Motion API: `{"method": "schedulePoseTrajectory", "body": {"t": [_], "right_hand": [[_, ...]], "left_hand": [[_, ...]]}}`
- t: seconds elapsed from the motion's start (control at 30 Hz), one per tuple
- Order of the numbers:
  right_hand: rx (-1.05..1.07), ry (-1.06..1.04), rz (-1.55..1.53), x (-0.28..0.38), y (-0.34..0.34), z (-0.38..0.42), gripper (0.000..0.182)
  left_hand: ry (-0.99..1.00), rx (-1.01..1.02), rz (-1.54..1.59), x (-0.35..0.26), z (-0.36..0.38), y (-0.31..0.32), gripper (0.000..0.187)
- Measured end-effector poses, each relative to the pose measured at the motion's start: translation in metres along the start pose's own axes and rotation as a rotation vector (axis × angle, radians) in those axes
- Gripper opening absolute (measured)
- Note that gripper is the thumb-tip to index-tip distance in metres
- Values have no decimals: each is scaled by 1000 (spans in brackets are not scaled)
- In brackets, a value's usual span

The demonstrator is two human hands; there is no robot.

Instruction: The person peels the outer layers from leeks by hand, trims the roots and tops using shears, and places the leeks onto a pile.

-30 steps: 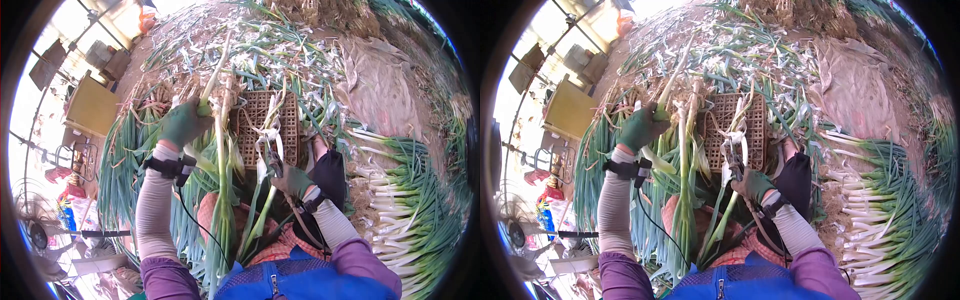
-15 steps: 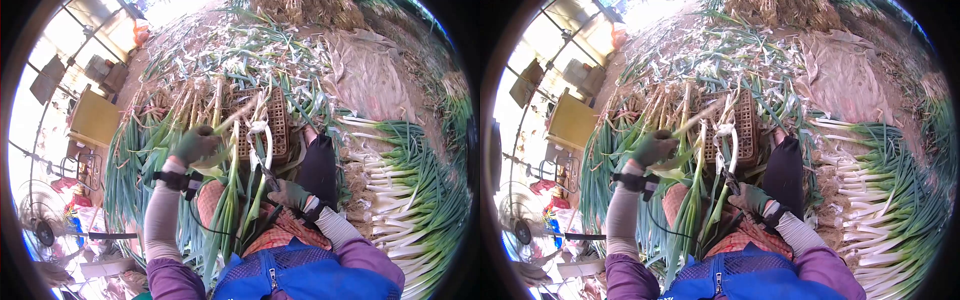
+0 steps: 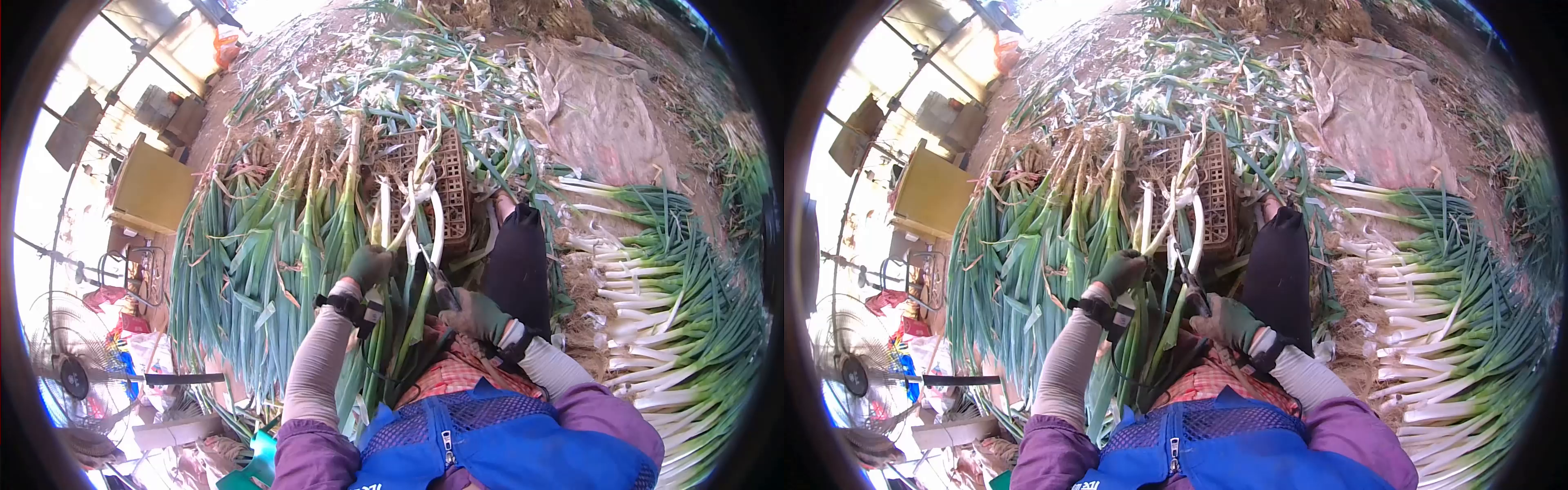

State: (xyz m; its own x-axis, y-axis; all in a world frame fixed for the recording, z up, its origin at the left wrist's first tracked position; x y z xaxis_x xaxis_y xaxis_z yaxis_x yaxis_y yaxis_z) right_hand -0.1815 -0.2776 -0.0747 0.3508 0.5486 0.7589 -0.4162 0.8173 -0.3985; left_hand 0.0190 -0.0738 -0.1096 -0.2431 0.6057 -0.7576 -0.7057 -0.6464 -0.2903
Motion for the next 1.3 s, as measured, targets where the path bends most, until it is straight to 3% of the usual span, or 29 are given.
{"method": "schedulePoseTrajectory", "body": {"t": [0.07,0.17,0.33,0.53,0.63,0.67,0.7,0.77,0.9,1.0,1.03,1.1,1.17,1.2,1.27,1.3], "right_hand": [[2,-98,-46,0,6,15,62],[57,-93,-35,22,-2,36,61],[59,-33,16,12,-2,8,64],[-57,-70,131,18,-24,-64,55],[208,228,-271,34,-45,-81,54],[43,157,69,26,-50,-104,51],[-20,105,132,29,-51,-112,50],[56,122,226,22,-50,-115,59],[-84,88,132,12,-42,-112,62],[-213,-60,-72,4,-41,-103,58],[-230,-156,-275,1,-41,-97,51],[-169,-142,-636,-7,-42,-80,39],[-175,-166,-801,-12,-44,-69,32],[-203,-175,-823,-23,-39,-73,31],[-253,-78,-720,-14,-45,-68,34],[-237,-57,-698,-7,-48,-63,34]], "left_hand": [[79,16,90,12,6,11,26],[-53,-66,246,2,21,16,27],[24,-192,16,12,16,20,33],[66,-228,-394,27,3,27,37],[60,-250,-475,11,16,33,38],[64,-250,-502,5,24,36,38],[69,-250,-528,3,28,37,39],[61,-196,-523,8,33,39,40],[22,-52,-580,-15,63,36,44],[77,159,-804,-33,79,25,43],[93,302,-873,-38,77,15,40],[81,493,-832,-63,81,-16,36],[-183,442,-967,-107,66,-52,31],[101,359,-1223,-114,40,-88,26],[156,-246,-1636,-203,11,-154,27],[156,-596,-1456,-256,5,-189,37]]}}
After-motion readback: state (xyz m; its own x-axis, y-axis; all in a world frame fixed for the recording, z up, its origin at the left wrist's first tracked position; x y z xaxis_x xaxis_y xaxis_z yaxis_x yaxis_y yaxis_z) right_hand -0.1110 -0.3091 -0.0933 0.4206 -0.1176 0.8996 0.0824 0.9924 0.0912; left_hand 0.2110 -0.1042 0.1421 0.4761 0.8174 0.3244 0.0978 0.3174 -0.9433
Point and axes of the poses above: each hand's wrist, its own z-axis away from the middle knuckle, its own y-axis out of the palm, x = y × z, the point moved 2 cm from there along -z, towards the middle knuckle, and after that the axes turned 9 degrees about x, right-handed, at the moved point
